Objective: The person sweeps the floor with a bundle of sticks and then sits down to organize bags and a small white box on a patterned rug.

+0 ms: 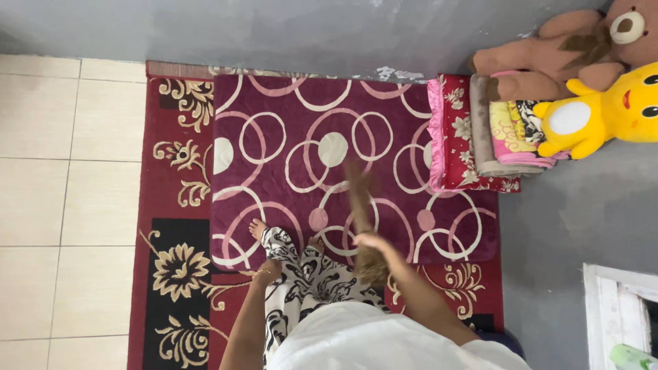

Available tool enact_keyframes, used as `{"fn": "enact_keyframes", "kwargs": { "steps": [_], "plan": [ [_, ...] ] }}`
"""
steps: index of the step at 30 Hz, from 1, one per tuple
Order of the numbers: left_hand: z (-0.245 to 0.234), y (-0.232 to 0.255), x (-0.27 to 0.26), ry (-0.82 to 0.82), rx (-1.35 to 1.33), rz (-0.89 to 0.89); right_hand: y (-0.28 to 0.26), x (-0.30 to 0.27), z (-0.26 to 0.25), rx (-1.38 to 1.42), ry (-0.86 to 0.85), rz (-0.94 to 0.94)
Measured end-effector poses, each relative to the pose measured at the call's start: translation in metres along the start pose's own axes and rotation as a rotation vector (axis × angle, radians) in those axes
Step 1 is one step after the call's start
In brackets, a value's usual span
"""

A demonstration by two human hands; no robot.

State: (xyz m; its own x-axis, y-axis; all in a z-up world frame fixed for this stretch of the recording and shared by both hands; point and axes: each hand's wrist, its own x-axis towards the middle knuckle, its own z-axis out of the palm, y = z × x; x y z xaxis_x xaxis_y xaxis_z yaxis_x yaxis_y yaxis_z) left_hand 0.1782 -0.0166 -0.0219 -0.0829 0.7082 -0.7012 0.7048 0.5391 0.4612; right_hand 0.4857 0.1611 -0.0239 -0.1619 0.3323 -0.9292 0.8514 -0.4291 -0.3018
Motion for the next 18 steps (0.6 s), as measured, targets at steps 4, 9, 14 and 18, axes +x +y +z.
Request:
{"fn": "enact_keyframes", "kwargs": {
  "steps": [4, 9, 14, 18],
  "plan": [
    [0.003, 0.002, 0.008, 0.000, 0.010, 0.023, -0.052, -0.003, 0.061, -0.021, -0.045, -0.212],
    [0.009, 0.007, 0.011, -0.102, -0.083, -0.031, -0.053, -0.009, 0.073, -0.023, -0.174, -0.298],
    [0.007, 0.005, 0.022, 0.102, -0.086, 0.018, -0.035, -0.018, 0.032, 0.086, -0.196, -0.433],
    [-0.002, 0.011, 0.025, 0.090, 0.140, -0.063, -0.001, -0.034, -0.004, 0.201, -0.076, -0.353]
  ]
}}
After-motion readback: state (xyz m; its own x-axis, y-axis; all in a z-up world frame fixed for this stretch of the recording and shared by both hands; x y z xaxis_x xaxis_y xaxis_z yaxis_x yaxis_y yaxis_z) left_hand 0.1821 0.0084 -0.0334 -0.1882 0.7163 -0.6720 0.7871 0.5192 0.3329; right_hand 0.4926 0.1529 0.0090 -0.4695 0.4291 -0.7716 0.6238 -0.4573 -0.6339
